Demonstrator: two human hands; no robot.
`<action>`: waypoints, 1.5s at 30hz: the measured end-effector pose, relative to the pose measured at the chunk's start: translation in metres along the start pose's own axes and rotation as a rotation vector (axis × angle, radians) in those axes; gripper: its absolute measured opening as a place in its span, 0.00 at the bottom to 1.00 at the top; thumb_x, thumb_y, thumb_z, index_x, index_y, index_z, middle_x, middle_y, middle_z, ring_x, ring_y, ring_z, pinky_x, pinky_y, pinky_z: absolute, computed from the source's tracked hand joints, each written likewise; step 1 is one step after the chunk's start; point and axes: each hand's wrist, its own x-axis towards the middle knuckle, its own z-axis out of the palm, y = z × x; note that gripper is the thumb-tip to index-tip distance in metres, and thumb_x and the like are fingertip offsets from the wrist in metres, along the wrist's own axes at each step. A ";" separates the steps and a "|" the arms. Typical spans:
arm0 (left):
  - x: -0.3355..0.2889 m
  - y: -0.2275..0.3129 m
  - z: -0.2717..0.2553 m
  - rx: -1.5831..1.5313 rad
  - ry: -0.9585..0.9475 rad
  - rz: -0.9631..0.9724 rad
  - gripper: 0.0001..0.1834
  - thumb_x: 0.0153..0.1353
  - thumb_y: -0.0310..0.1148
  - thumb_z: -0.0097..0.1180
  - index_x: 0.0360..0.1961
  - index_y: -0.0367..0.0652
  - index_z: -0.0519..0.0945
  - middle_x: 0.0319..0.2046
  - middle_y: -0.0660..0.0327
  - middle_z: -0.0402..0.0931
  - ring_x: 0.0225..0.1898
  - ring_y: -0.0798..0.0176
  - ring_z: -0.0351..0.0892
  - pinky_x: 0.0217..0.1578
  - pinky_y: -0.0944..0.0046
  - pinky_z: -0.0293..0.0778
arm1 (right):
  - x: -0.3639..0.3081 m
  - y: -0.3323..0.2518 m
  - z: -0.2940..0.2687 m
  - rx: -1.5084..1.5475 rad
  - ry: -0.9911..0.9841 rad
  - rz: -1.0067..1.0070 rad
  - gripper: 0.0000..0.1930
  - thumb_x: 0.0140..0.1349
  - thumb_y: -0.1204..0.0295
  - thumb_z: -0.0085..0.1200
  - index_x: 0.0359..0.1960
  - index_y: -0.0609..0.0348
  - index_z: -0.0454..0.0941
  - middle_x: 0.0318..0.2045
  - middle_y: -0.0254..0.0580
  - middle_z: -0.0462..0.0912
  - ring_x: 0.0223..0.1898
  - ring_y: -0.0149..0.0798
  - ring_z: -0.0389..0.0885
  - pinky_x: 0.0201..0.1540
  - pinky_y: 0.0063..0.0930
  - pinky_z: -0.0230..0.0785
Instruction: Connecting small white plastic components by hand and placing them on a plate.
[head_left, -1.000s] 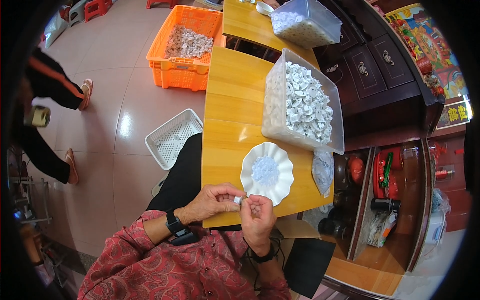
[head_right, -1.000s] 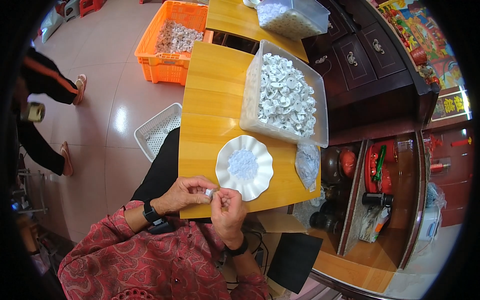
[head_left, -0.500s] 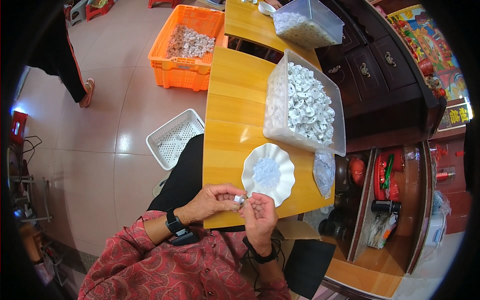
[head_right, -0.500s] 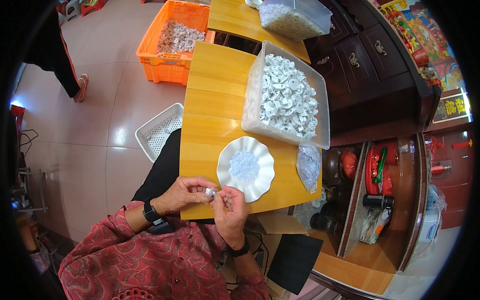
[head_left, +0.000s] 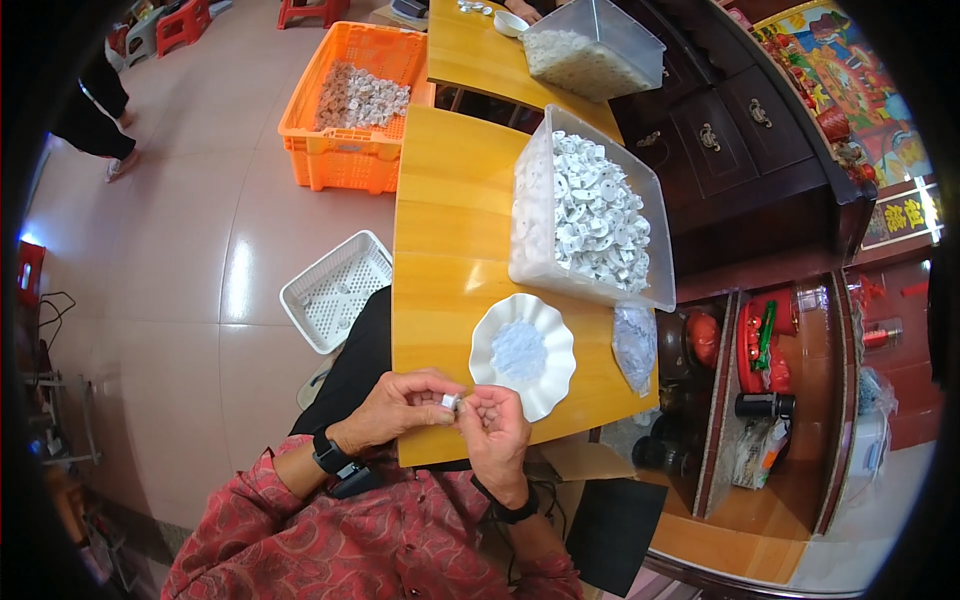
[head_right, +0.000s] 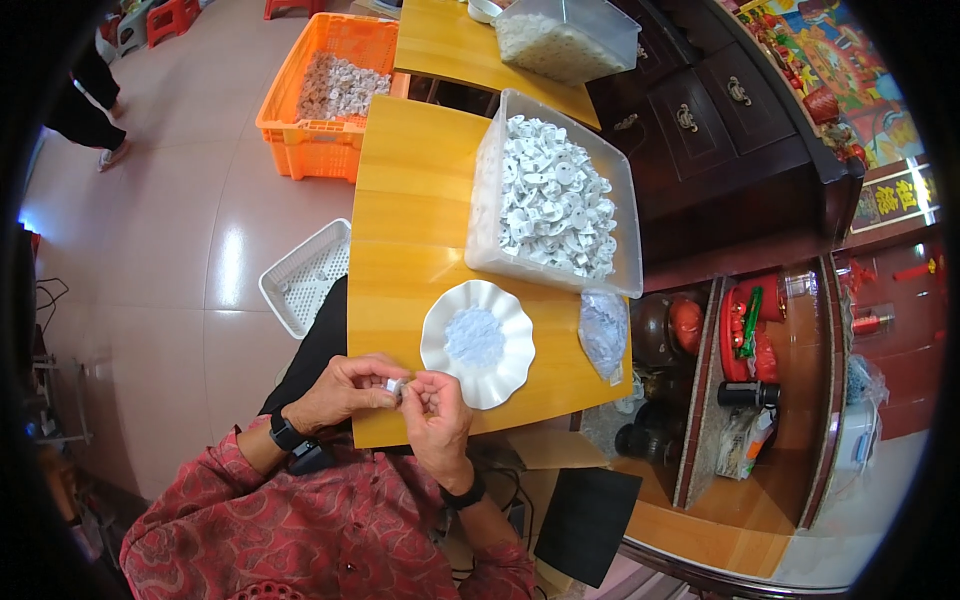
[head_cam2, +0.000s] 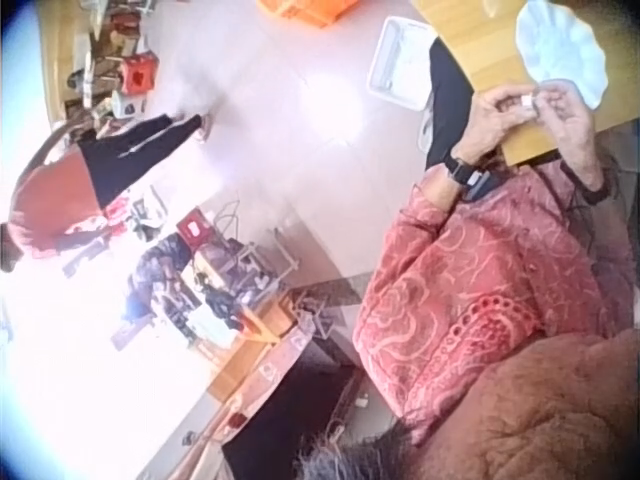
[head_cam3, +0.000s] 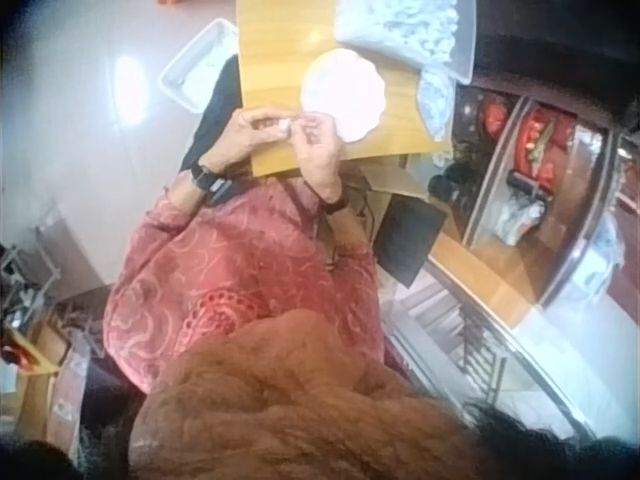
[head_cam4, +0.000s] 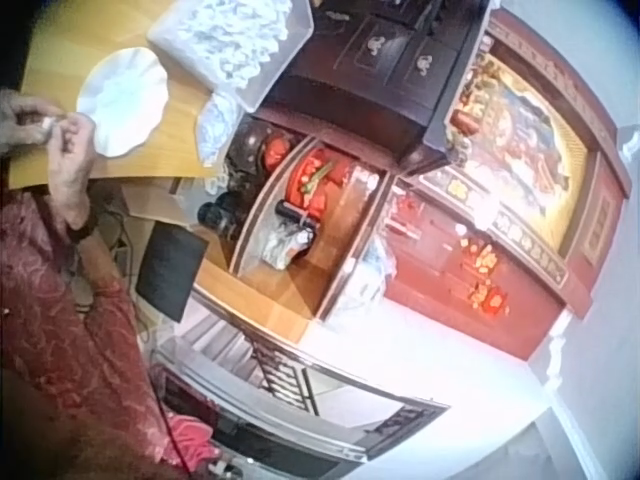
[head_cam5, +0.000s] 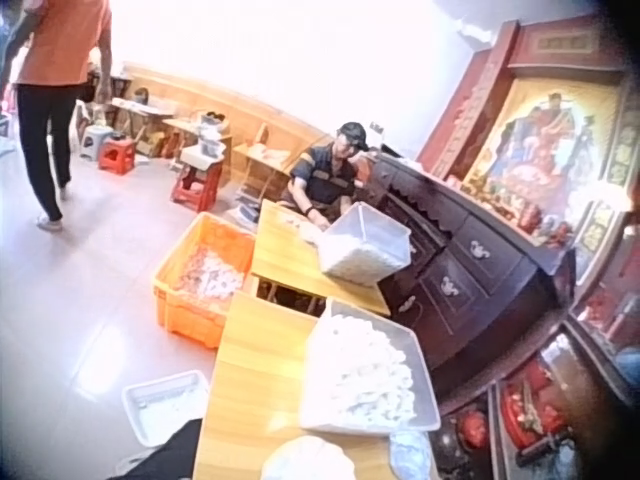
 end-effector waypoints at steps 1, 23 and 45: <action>0.000 0.001 -0.003 0.052 0.000 -0.010 0.17 0.59 0.23 0.63 0.51 0.38 0.81 0.42 0.64 0.79 0.40 0.75 0.77 0.42 0.74 0.73 | 0.001 -0.001 0.000 0.036 0.000 0.013 0.13 0.62 0.82 0.56 0.47 0.69 0.70 0.31 0.41 0.81 0.31 0.27 0.81 0.34 0.21 0.76; 0.046 -0.125 -0.249 -0.462 0.962 -0.162 0.11 0.62 0.22 0.57 0.44 0.33 0.72 0.36 0.56 0.74 0.34 0.60 0.79 0.37 0.63 0.82 | 0.173 -0.060 -0.061 -1.034 0.381 -0.531 0.10 0.61 0.69 0.57 0.42 0.58 0.80 0.37 0.43 0.80 0.42 0.47 0.76 0.45 0.42 0.63; 0.019 0.033 -0.005 0.506 0.205 0.370 0.17 0.63 0.24 0.59 0.53 0.35 0.76 0.46 0.59 0.75 0.43 0.68 0.78 0.43 0.68 0.78 | 0.088 -0.069 -0.046 -0.445 0.210 -0.359 0.05 0.57 0.78 0.60 0.35 0.65 0.80 0.28 0.41 0.82 0.31 0.35 0.79 0.37 0.28 0.72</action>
